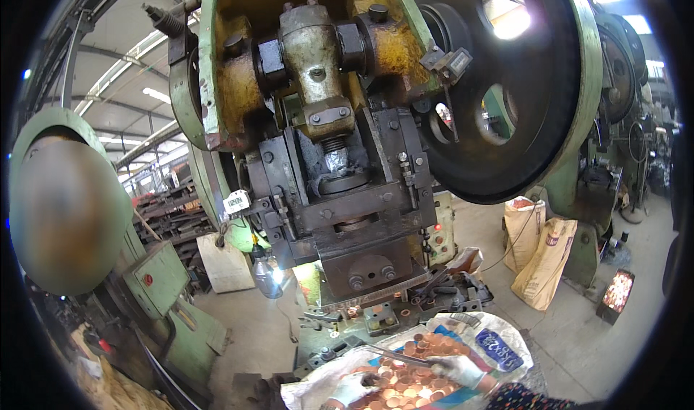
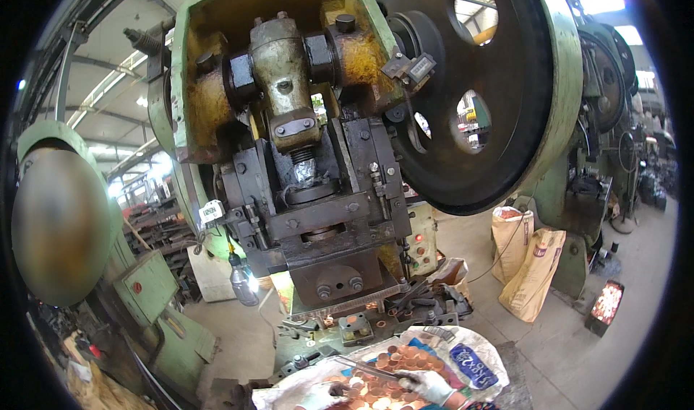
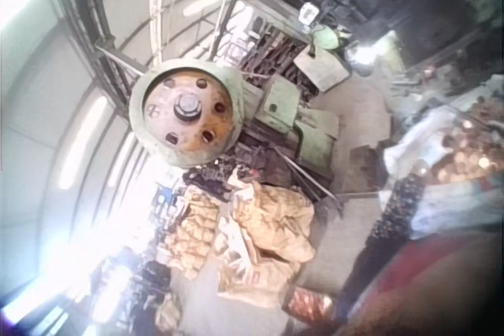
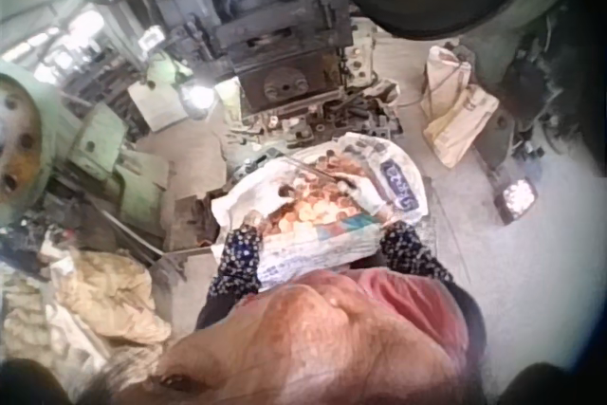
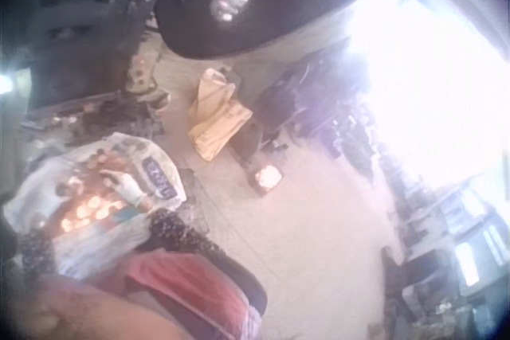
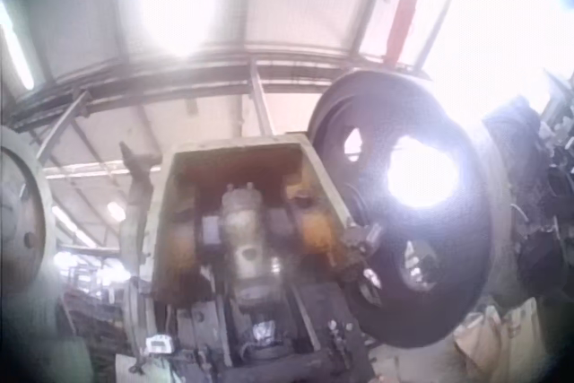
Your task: The person repeatedly picks copper discs from a large sack and places them into a press machine using tweezers. The person uses both hands to handle the discs and tweezers, feeding them one at a time into the machine's die area.
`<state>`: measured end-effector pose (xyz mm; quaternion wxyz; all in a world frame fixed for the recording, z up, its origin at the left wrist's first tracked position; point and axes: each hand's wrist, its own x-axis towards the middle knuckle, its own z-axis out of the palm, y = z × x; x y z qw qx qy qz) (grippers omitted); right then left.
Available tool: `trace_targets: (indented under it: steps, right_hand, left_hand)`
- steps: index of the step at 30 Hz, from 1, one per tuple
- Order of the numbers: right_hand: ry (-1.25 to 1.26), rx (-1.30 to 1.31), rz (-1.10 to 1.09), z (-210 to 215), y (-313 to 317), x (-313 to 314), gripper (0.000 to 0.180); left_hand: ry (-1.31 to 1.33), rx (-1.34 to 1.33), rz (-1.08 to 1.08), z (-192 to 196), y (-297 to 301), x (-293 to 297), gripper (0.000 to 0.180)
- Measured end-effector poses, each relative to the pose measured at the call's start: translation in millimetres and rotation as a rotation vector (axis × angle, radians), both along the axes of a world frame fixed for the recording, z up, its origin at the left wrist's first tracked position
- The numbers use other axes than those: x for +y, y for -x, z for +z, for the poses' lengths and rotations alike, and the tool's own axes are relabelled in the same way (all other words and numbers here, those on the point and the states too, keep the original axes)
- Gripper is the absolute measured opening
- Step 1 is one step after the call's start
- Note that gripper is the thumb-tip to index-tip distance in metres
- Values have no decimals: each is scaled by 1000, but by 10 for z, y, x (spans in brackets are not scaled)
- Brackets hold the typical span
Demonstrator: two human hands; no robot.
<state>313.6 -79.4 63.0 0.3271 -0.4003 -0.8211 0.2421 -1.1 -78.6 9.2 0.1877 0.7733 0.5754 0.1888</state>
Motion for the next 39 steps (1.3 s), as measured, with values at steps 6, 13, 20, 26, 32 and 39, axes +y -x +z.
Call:
trace_targets:
  steps: [6, 13, 20, 26, 32, 39]
  right_hand:
    - [370, 279, -69, -38, 114, -246, 37]
    - [235, 178, -9, -36, 154, -221, 34]
    - [385, 213, -22, -52, -3, -251, 39]
    - [496, 296, -33, 139, -68, 51, 40]
    - [19, -135, -82, 323, -213, 808, 32]
    - [-403, -509, -203, 463, 29, 1602, 33]
  left_hand:
    - [-26, -48, -23, 15, 26, -41, 43]
    - [-192, -203, 102, -69, 82, -58, 40]
    - [-308, -194, 177, 37, 44, -91, 29]
    - [-540, -134, 171, 34, 55, -97, 15]
    - [-225, -346, 217, 131, 31, -75, 19]
    - [11, -738, 284, 324, -28, 63, 14]
